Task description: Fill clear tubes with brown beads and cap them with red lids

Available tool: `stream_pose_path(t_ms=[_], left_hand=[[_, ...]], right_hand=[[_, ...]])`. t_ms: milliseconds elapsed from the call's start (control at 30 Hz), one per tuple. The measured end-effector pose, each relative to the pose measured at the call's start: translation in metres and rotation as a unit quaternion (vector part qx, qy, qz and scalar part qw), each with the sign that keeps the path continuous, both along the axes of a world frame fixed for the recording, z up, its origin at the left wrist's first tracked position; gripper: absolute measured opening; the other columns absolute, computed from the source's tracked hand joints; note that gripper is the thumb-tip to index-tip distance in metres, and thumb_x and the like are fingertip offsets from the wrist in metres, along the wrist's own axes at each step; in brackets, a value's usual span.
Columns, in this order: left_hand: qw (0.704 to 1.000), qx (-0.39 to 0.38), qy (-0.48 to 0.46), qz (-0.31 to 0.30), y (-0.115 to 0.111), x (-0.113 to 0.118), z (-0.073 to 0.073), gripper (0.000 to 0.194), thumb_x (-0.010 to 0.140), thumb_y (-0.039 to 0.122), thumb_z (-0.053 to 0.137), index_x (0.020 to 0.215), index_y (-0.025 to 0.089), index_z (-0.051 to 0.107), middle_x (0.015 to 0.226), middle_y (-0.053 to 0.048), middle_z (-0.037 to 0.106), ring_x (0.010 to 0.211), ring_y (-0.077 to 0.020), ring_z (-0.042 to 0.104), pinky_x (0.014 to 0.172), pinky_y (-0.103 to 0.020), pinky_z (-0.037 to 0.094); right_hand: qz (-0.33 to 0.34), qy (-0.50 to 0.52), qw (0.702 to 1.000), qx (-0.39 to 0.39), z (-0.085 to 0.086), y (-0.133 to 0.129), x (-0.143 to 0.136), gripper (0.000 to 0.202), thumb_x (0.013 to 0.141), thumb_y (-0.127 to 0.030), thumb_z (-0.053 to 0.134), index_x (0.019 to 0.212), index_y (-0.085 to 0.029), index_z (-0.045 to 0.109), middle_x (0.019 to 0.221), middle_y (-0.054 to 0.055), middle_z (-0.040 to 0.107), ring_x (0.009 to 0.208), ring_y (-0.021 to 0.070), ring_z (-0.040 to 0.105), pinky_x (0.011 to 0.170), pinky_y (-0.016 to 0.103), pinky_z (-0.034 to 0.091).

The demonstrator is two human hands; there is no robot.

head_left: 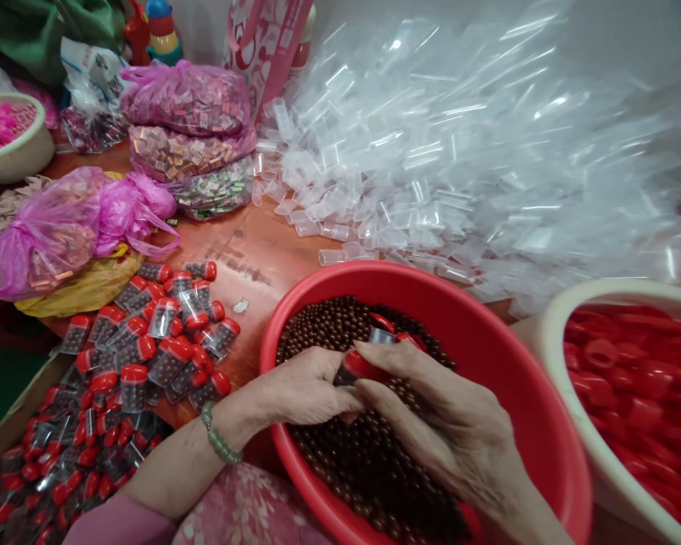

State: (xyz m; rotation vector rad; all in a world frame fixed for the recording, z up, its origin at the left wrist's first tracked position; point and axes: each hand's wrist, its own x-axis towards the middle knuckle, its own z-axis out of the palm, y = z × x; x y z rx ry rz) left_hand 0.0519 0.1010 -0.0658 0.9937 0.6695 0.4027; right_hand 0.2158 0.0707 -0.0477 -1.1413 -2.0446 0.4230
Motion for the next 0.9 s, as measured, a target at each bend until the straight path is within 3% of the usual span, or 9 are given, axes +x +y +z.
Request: stream_pose_path(t_ms=[67,200,300,433,533,667,767,900], left_hand=[[1.0,-0.013,-0.004,0.011,0.0,0.0,0.002,0.033,0.075,0.028,0.072,0.055,0.015,0.049,0.053,0.007,0.045,0.053,-0.0067,0.038,0.055,-0.023,0.03],[0.995,-0.062,-0.051,0.067,0.0,0.0,0.005,0.048,0.061,0.055,0.079,0.062,0.013,0.056,0.058,0.004,0.052,0.055,-0.0076,0.045,0.056,-0.022,0.033],[0.99,-0.102,-0.072,0.069,0.0,-0.001,0.005,0.059,0.058,0.069,0.073,0.063,0.012,0.059,0.06,0.001,0.056,0.055,-0.0083,0.049,0.056,-0.022,0.037],[0.975,-0.185,-0.113,0.041,0.006,-0.001,0.004,0.082,0.064,0.09,0.042,0.064,0.011,0.064,0.06,-0.006,0.062,0.059,-0.0145,0.059,0.06,-0.025,0.046],[0.965,-0.228,-0.119,0.047,0.01,0.003,0.007,0.085,0.077,0.084,0.03,0.072,0.008,0.067,0.06,-0.009,0.065,0.061,-0.0171,0.063,0.062,-0.027,0.049],[0.951,-0.267,-0.109,0.11,0.009,0.015,0.016,0.063,0.094,0.057,0.031,0.085,0.007,0.068,0.059,-0.008,0.065,0.049,-0.0144,0.059,0.054,-0.026,0.049],[0.938,-0.263,-0.092,0.206,0.003,0.027,0.027,0.043,0.095,0.037,0.035,0.087,0.01,0.066,0.055,-0.004,0.063,0.04,-0.0113,0.053,0.047,-0.023,0.045],[0.927,-0.23,-0.046,0.293,-0.005,0.041,0.04,0.035,0.09,0.029,0.037,0.077,0.012,0.064,0.049,0.001,0.057,0.035,-0.0086,0.047,0.042,-0.02,0.041]], right_hand=[[0.007,-0.037,0.999,0.014,0.001,-0.002,-0.002,0.037,0.087,-0.029,0.062,0.124,-0.027,0.057,0.101,0.008,0.072,0.086,0.024,0.071,0.077,0.04,0.059],[-0.003,-0.131,0.991,0.037,-0.004,-0.004,-0.01,0.084,0.077,-0.059,0.065,0.142,-0.015,0.036,0.114,0.02,0.064,0.102,0.0352,0.064,0.082,0.052,0.055],[-0.021,-0.145,0.986,0.076,-0.01,-0.003,-0.016,0.078,0.084,-0.047,0.062,0.144,-0.011,0.029,0.118,0.023,0.06,0.107,0.0358,0.061,0.084,0.053,0.054],[-0.046,-0.103,0.989,0.094,-0.013,-0.001,-0.017,0.072,0.082,-0.034,0.063,0.142,-0.013,0.03,0.111,0.019,0.061,0.098,0.0317,0.064,0.079,0.047,0.056],[-0.032,-0.086,0.992,0.085,-0.011,0.002,-0.015,0.065,0.079,-0.028,0.062,0.136,-0.015,0.034,0.104,0.015,0.063,0.09,0.0283,0.066,0.073,0.042,0.057],[-0.023,-0.095,0.99,0.103,-0.005,0.008,-0.011,0.058,0.077,-0.027,0.062,0.129,-0.015,0.04,0.102,0.014,0.064,0.087,0.0265,0.066,0.072,0.04,0.056],[-0.029,-0.099,0.987,0.122,0.0,0.009,-0.008,0.056,0.077,-0.03,0.062,0.127,-0.015,0.042,0.097,0.012,0.066,0.083,0.0254,0.066,0.071,0.039,0.055],[-0.033,-0.11,0.981,0.156,0.003,0.008,-0.004,0.053,0.078,-0.03,0.061,0.125,-0.013,0.044,0.098,0.014,0.068,0.086,0.0263,0.067,0.076,0.04,0.055]])
